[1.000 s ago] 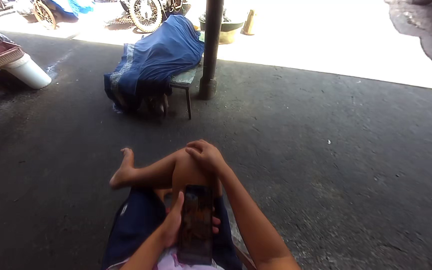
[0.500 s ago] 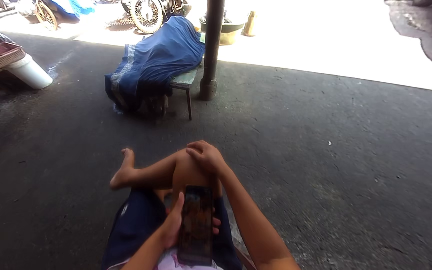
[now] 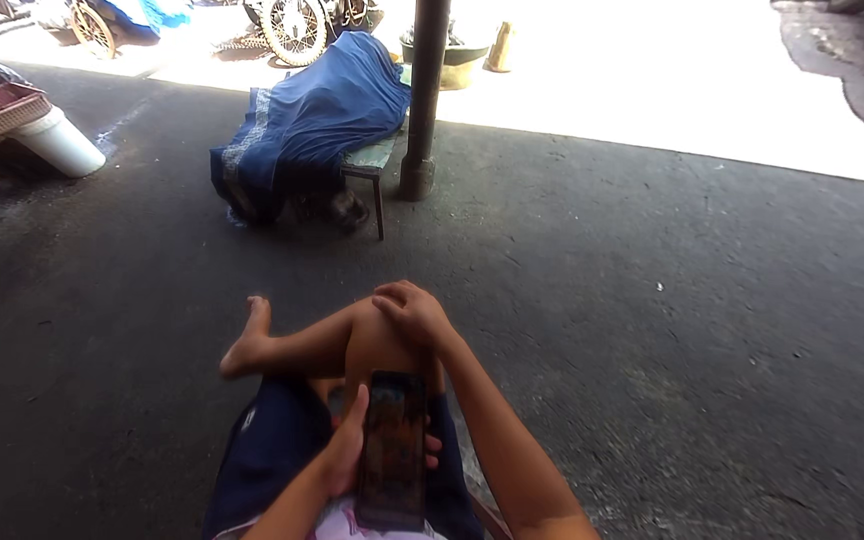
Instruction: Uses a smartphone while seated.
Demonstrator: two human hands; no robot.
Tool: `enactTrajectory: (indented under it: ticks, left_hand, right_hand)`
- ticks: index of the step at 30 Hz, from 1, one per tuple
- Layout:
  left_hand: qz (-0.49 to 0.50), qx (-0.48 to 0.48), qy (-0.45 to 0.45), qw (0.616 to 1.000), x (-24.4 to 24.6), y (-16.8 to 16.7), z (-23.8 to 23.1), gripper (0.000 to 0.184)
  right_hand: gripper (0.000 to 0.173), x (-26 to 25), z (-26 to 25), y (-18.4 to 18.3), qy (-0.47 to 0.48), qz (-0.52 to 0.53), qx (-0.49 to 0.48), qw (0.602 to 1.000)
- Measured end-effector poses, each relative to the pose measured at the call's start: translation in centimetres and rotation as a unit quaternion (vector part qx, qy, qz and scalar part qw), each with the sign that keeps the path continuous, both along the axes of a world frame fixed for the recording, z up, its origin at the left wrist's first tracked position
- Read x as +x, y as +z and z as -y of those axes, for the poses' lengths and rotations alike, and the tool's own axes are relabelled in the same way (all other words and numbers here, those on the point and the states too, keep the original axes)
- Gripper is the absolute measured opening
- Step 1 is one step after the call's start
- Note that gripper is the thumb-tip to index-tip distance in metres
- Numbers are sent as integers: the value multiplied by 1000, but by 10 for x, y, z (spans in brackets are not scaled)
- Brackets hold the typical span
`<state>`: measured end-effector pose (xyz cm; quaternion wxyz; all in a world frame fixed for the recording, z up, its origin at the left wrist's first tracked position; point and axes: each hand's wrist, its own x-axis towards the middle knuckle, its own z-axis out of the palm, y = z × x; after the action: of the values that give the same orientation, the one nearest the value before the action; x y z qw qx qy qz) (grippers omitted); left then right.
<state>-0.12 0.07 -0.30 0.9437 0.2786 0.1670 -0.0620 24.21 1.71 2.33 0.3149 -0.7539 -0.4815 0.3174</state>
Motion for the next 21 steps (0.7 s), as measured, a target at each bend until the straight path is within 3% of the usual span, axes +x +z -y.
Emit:
enactTrajectory:
  ticks: [21]
  left_hand:
    - [2,-5,-2,1000,0,-2,0,96]
  right_hand:
    - [44,0,0,1,-1,-1,-8,1000]
